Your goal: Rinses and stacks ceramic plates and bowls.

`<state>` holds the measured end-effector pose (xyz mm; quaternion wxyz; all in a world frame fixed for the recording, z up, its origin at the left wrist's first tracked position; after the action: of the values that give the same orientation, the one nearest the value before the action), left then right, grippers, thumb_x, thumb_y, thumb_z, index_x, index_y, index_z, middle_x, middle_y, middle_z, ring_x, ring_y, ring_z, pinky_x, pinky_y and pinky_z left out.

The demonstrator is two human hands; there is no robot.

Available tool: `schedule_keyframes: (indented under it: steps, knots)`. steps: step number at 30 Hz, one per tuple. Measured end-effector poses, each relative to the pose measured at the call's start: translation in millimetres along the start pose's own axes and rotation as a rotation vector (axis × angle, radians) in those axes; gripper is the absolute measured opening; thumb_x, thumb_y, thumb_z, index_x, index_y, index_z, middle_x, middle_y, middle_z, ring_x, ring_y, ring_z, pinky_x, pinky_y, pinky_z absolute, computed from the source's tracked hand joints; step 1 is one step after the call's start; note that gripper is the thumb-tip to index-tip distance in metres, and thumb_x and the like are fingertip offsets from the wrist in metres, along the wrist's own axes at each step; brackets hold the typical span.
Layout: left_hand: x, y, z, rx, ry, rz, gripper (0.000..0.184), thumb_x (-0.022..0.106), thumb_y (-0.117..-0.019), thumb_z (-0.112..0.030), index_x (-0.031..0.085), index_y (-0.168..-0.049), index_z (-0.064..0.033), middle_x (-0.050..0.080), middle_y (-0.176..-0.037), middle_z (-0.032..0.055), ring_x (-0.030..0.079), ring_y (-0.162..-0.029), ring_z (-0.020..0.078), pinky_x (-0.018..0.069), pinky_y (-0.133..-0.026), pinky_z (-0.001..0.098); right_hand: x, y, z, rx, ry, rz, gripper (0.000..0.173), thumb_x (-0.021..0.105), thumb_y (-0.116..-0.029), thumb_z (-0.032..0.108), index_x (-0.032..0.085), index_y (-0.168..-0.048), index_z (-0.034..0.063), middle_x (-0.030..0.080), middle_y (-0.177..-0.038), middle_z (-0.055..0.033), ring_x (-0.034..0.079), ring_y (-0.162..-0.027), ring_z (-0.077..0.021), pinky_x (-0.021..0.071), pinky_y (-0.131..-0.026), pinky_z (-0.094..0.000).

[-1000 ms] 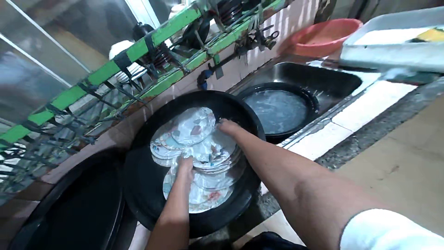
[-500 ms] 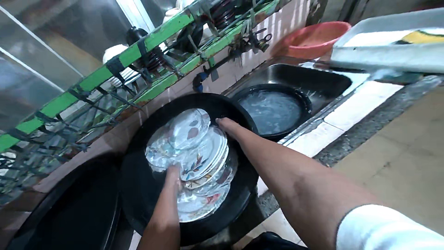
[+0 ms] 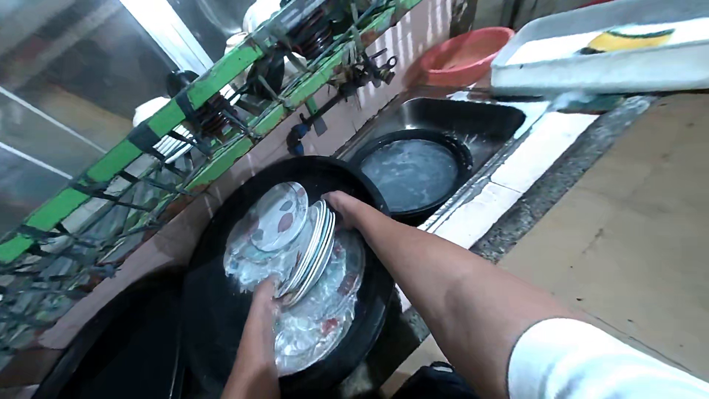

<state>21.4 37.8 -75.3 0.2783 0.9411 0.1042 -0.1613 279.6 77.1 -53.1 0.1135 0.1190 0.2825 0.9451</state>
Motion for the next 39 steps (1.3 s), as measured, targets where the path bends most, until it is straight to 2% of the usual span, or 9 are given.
schedule_keyframes:
  steps: [5, 10, 13, 16, 22, 24, 26, 35, 39]
  knots:
    - [3.0, 2.9, -0.9, -0.065, 0.067, 0.038, 0.035, 0.039, -0.1105, -0.034, 0.056, -0.113, -0.0037, 0.057, -0.085, 0.0109, 0.054, -0.065, 0.0178, 0.0478, -0.055, 0.0331, 3.8, 0.6, 0.5, 0.167, -0.216, 0.098, 0.055, 0.037, -0.1082, 0.051, 0.048, -0.144, 0.0099, 0.057, -0.132, -0.0244, 0.062, -0.111, -0.0395, 0.0523, -0.084, -0.0593]
    - [5.6, -0.9, -5.8, -0.07, 0.189, 0.16, 0.033, 0.042, -0.1091, -0.031, 0.056, -0.118, -0.0031, 0.062, -0.094, 0.013, 0.062, -0.076, 0.0212, 0.0545, -0.064, 0.0367, 2.2, 0.6, 9.5, 0.1, -0.279, 0.148, 0.039, 0.045, -0.1064, 0.034, 0.053, -0.135, 0.0084, 0.061, -0.119, -0.0202, 0.063, -0.097, -0.0327, 0.0537, -0.077, -0.0515]
    - [7.9, -3.0, -6.6, -0.077, 0.132, 0.13, 0.024, 0.047, -0.1063, -0.024, 0.058, -0.104, -0.0029, 0.06, -0.08, 0.0108, 0.059, -0.063, 0.0187, 0.0515, -0.055, 0.0322, -4.3, 0.0, 11.9, -0.098, -0.109, 0.14, 0.059, 0.053, -0.0995, 0.01, 0.036, -0.156, 0.0136, 0.056, -0.134, -0.0217, 0.059, -0.113, -0.0339, 0.0519, -0.088, -0.0536]
    - [4.0, -4.5, -7.3, -0.078, 0.139, 0.116, 0.022, 0.048, -0.1057, -0.02, 0.057, -0.112, -0.0012, 0.058, -0.087, 0.0108, 0.058, -0.072, 0.02, 0.0522, -0.064, 0.0354, -7.9, 7.4, 16.6, -0.179, -0.02, 0.102, 0.076, 0.057, -0.0962, 0.002, 0.023, -0.163, 0.0143, 0.045, -0.152, -0.022, 0.051, -0.132, -0.0369, 0.0478, -0.099, -0.0576]
    - [-1.4, -5.2, -8.0, -0.107, 0.214, 0.051, 0.02, 0.049, -0.1056, -0.024, 0.055, -0.102, -0.0055, 0.053, -0.073, 0.0071, 0.05, -0.055, 0.0153, 0.0473, -0.049, 0.0304, -5.4, 11.1, 19.2, -0.277, 0.09, 0.026, 0.077, 0.055, -0.0954, -0.002, 0.027, -0.163, 0.0225, 0.05, -0.148, -0.0224, 0.056, -0.126, -0.0377, 0.0485, -0.096, -0.0575]
    - [-3.9, -9.5, -5.2, -0.102, 0.258, 0.094, 0.026, 0.05, -0.1052, -0.024, 0.057, -0.118, -0.002, 0.062, -0.093, 0.0143, 0.061, -0.074, 0.0228, 0.0544, -0.063, 0.0401, -6.2, 13.3, 21.8, -0.332, 0.151, -0.031, 0.077, 0.053, -0.0949, -0.005, 0.031, -0.162, 0.0251, 0.048, -0.153, -0.0205, 0.053, -0.133, -0.0387, 0.0466, -0.101, -0.0611]
    - [-3.2, -11.2, -4.6, -0.1, 0.285, 0.108, 0.03, 0.049, -0.1052, -0.022, 0.055, -0.125, -0.0009, 0.064, -0.104, 0.018, 0.064, -0.086, 0.0274, 0.056, -0.071, 0.045, -8.1, 13.8, 24.8, -0.418, 0.21, -0.081, 0.076, 0.051, -0.0947, -0.008, 0.034, -0.161, 0.0256, 0.045, -0.158, -0.0151, 0.05, -0.139, -0.0355, 0.0447, -0.106, -0.0605]
    - [1.0, -5.2, -8.2, -0.117, 0.275, 0.069, 0.019, 0.053, -0.1037, -0.017, 0.057, -0.114, -0.0015, 0.059, -0.087, 0.012, 0.057, -0.067, 0.0192, 0.0511, -0.058, 0.0326, -21.3, 39.6, 30.2, -0.908, 0.261, -0.293, 0.069, 0.046, -0.0922, -0.015, 0.048, -0.154, 0.0171, 0.053, -0.153, -0.0074, 0.053, -0.139, -0.022, 0.044, -0.114, -0.0452]
    - [3.3, -8.0, -6.6, -0.113, 0.306, 0.115, 0.02, 0.046, -0.1052, -0.017, 0.054, -0.115, -0.0016, 0.058, -0.089, 0.0134, 0.06, -0.073, 0.0233, 0.0548, -0.065, 0.0405, -30.0, 44.8, 25.4, -1.408, 0.179, -0.429, 0.055, 0.045, -0.0883, -0.013, 0.059, -0.14, -0.0025, 0.053, -0.151, -0.0189, 0.05, -0.143, -0.024, 0.0413, -0.117, -0.0391]
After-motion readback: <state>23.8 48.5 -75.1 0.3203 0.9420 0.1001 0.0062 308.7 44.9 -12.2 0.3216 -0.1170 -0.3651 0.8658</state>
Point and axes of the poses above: each hand's wrist, its own y-axis away from the middle knuckle, its own x-axis out of the palm, z = x × y, the point moved 2 cm from there along -y, towards the middle knuckle
